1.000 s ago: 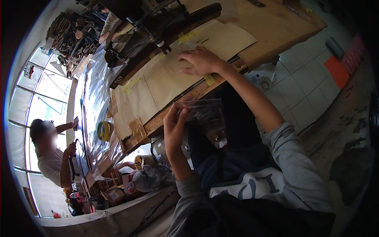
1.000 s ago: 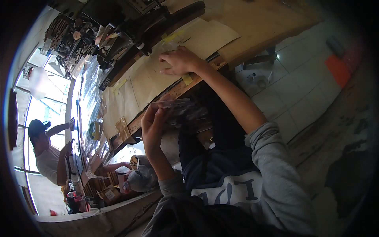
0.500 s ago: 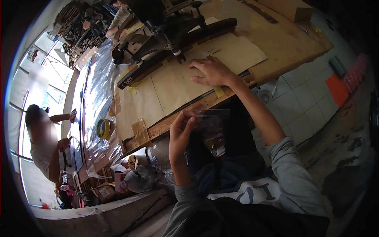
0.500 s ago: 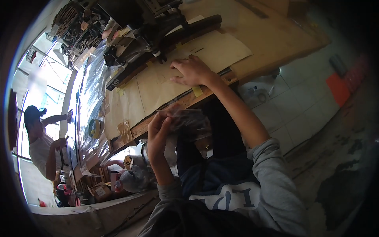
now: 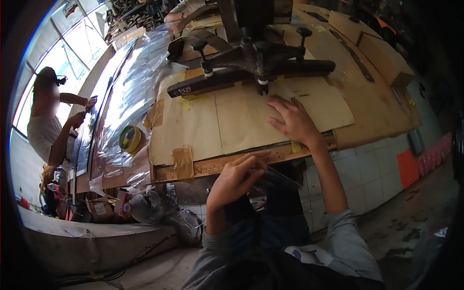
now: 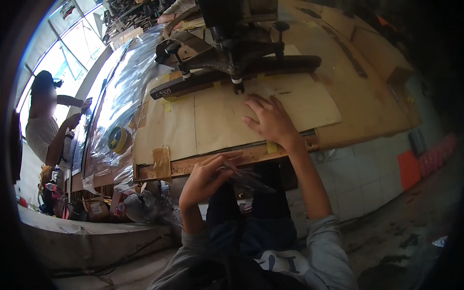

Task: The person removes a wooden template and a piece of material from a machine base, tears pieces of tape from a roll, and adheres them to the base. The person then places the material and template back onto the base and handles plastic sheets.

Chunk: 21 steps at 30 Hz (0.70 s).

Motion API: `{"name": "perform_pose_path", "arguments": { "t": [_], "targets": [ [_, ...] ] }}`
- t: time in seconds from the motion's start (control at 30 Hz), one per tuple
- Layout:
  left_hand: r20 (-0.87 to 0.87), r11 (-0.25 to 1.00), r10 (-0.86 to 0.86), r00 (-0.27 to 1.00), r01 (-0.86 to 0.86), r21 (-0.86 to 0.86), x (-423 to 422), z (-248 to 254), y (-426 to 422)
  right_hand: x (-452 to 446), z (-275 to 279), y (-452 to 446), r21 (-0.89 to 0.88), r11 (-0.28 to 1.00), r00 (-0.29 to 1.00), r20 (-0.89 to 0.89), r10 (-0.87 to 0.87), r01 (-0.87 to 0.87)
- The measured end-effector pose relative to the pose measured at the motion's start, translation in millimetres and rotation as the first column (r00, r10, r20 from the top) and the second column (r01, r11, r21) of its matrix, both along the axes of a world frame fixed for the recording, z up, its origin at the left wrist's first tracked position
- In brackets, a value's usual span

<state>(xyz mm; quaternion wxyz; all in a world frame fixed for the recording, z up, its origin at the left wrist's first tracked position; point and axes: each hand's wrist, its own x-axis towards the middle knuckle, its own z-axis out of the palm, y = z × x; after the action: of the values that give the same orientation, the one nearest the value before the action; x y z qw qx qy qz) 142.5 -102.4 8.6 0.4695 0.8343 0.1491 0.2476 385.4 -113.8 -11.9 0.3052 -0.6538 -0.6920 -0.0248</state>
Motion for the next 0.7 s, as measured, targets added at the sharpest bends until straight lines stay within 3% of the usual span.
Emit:
{"name": "perform_pose_path", "arguments": {
  "t": [0.1, 0.13, 0.27, 0.37, 0.7],
  "targets": [
    [-0.067, 0.971, -0.131, 0.989, 0.141, 0.191, -3, 9, 24, -6, 2, -1, 0.076, 0.995, 0.998, 0.032, -0.06, 0.058],
    [-0.086, 0.985, -0.146, 0.985, 0.153, 0.079, -1, 10, 30, -8, 5, -3, 0.066, 0.995, 0.996, 0.04, -0.083, 0.08],
    [-0.129, 0.999, -0.04, 0.991, 0.043, 0.024, 2, 3, 38, -11, 7, -13, 0.113, 0.989, 0.995, -0.021, -0.096, 0.098],
    [-0.034, 0.995, -0.03, 0.999, 0.033, 0.091, -1, 0, 38, -13, 6, -16, 0.125, 0.987, 0.994, -0.065, -0.092, 0.1],
    [-0.055, 0.992, -0.119, 0.991, 0.121, 0.022, -5, -3, 42, -14, 9, -15, 0.111, 0.989, 0.995, -0.036, -0.096, 0.099]
  ]
}}
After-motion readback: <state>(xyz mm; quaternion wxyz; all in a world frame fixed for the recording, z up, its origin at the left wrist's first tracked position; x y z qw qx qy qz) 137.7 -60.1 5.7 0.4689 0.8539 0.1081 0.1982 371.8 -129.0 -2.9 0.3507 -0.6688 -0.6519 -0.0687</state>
